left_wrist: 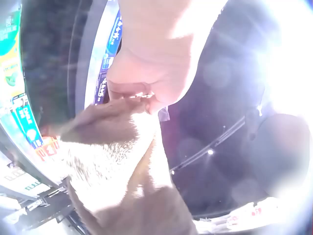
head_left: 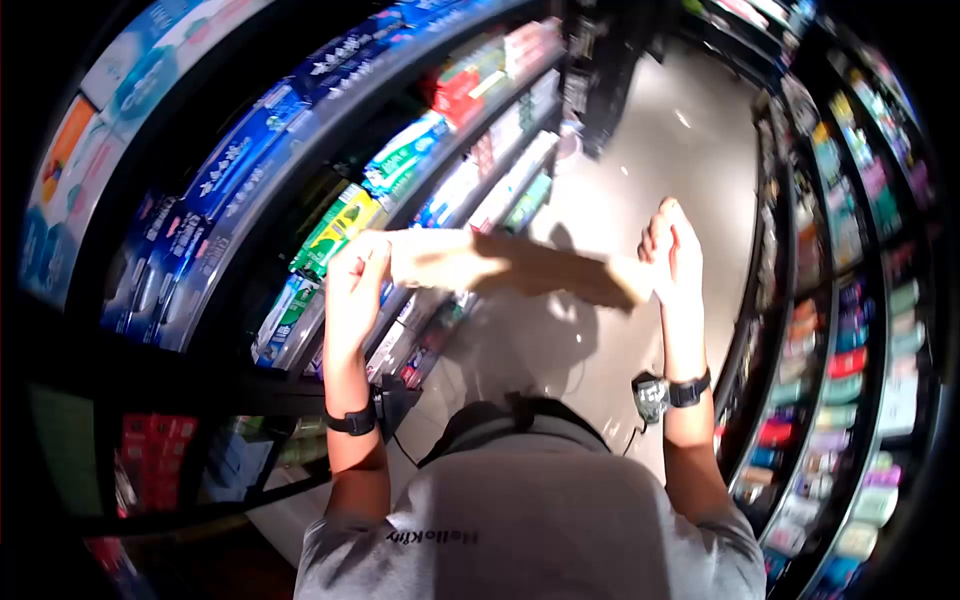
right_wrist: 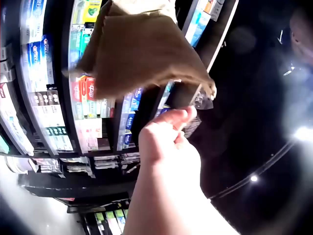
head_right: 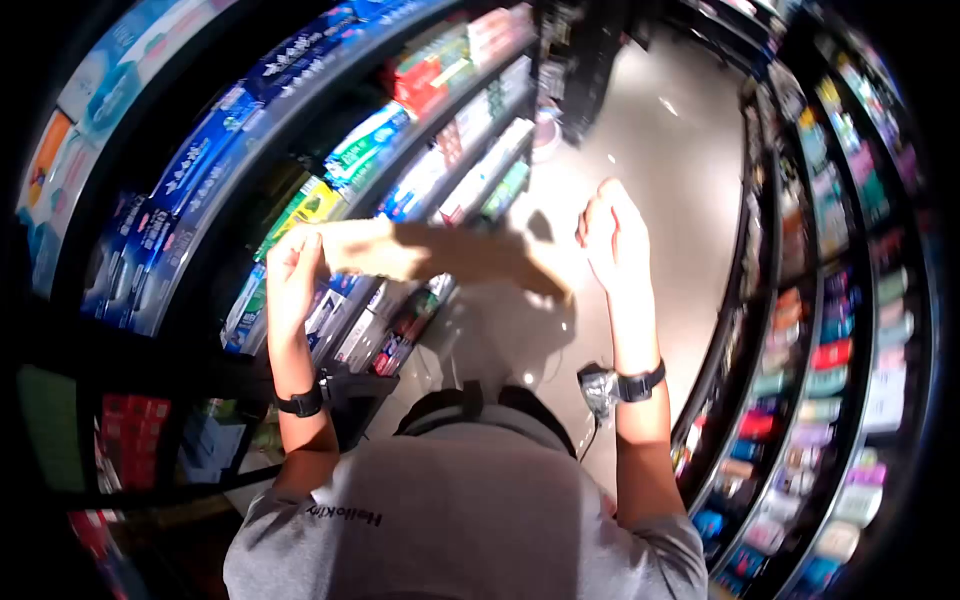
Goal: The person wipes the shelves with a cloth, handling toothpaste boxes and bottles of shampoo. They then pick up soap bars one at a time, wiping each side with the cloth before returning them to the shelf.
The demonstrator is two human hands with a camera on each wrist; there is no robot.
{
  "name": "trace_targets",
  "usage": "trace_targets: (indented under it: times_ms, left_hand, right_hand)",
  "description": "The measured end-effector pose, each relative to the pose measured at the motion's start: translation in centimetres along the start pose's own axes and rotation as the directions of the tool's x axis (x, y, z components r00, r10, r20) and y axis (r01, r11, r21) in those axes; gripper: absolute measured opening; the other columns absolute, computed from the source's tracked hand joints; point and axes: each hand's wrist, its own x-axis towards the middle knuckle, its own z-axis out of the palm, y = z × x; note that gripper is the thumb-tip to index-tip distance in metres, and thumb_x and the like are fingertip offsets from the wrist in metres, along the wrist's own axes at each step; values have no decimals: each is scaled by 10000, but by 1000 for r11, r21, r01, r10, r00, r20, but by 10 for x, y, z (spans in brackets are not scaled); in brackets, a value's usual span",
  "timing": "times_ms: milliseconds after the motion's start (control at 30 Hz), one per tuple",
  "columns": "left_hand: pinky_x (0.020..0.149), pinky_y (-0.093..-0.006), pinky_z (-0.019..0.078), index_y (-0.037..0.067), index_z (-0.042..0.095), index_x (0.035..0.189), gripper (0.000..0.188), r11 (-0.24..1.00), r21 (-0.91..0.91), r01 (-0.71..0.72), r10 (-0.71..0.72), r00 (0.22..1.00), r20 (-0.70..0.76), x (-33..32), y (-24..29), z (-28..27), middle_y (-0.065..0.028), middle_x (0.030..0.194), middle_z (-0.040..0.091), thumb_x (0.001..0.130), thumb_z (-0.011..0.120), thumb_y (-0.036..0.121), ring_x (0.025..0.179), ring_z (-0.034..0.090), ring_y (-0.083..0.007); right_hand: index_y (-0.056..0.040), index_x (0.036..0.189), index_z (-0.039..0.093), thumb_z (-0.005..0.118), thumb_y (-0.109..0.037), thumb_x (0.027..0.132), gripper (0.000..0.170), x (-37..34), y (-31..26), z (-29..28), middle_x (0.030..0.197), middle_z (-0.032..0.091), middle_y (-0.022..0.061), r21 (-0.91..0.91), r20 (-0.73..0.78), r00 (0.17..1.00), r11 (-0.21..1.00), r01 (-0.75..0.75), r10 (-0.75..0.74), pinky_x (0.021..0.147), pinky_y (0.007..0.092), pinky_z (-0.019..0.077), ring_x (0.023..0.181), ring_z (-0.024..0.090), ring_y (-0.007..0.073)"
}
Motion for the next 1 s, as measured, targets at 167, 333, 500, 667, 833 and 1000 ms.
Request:
trace_targets:
  times_ms: [167, 333, 500, 667, 833, 1000]
  left_hand:
    - [618, -258, 424, -14, 561, 844, 180, 971, 215, 107, -146, 974, 176, 9, 18, 14, -83, 704, 568, 865, 486, 148, 648, 512, -115]
    - [573, -350, 451, 66, 592, 843, 102, 744, 650, -155, -79, 945, 316, 23, 26, 12, -132, 744, 595, 795, 537, 137, 669, 572, -327]
    - [561, -345, 453, 77, 603, 839, 122, 550, 799, -241, -191, 895, 402, 12, 40, -15, -113, 739, 608, 763, 579, 169, 667, 585, -299]
    - [508, -322, 424, 106, 632, 805, 106, 764, 618, -185, -41, 942, 334, -20, 48, -58, -89, 663, 599, 777, 593, 200, 557, 558, -267]
    - [515, -316, 428, 56, 634, 796, 90, 834, 527, -167, 41, 969, 242, -31, 46, -67, -96, 677, 591, 763, 610, 137, 582, 568, -241]
    - [492, -305, 386, -9, 597, 740, 123, 902, 409, -139, 20, 959, 282, -32, 42, -81, -92, 639, 535, 757, 610, 112, 561, 521, -208]
  right_hand:
    - [-33, 1273, 326, 383, -271, 911, 437, 24, 106, -47, 1267, 396, 174, 50, -54, 862, 863, -502, 504, 995, 411, 287, 1209, 355, 255]
    - [-3, 1317, 239, 715, -251, 664, 845, 55, 173, 13, 1332, 298, 163, -756, 84, 847, 587, -289, 525, 1024, 383, 216, 1270, 232, 237]
    - [12, 1181, 423, 727, -193, 617, 674, 96, 202, 36, 1309, 308, 192, -781, 255, 913, 625, 0, 319, 1030, 393, 196, 1249, 251, 314]
    - [-38, 743, 555, 685, -137, 629, 199, 123, 230, 25, 1032, 541, 128, -812, 471, 683, 576, 89, 558, 1000, 390, 260, 1150, 397, 256]
    - [-4, 876, 545, 683, -233, 675, 335, 100, 223, 55, 831, 551, 72, -645, 319, 707, 691, -326, 631, 748, 292, 424, 823, 506, 136]
    - [28, 721, 548, 676, -304, 685, 358, 104, 233, 39, 677, 539, 72, -954, 168, 344, 240, -180, 924, 567, 287, 396, 624, 479, 133]
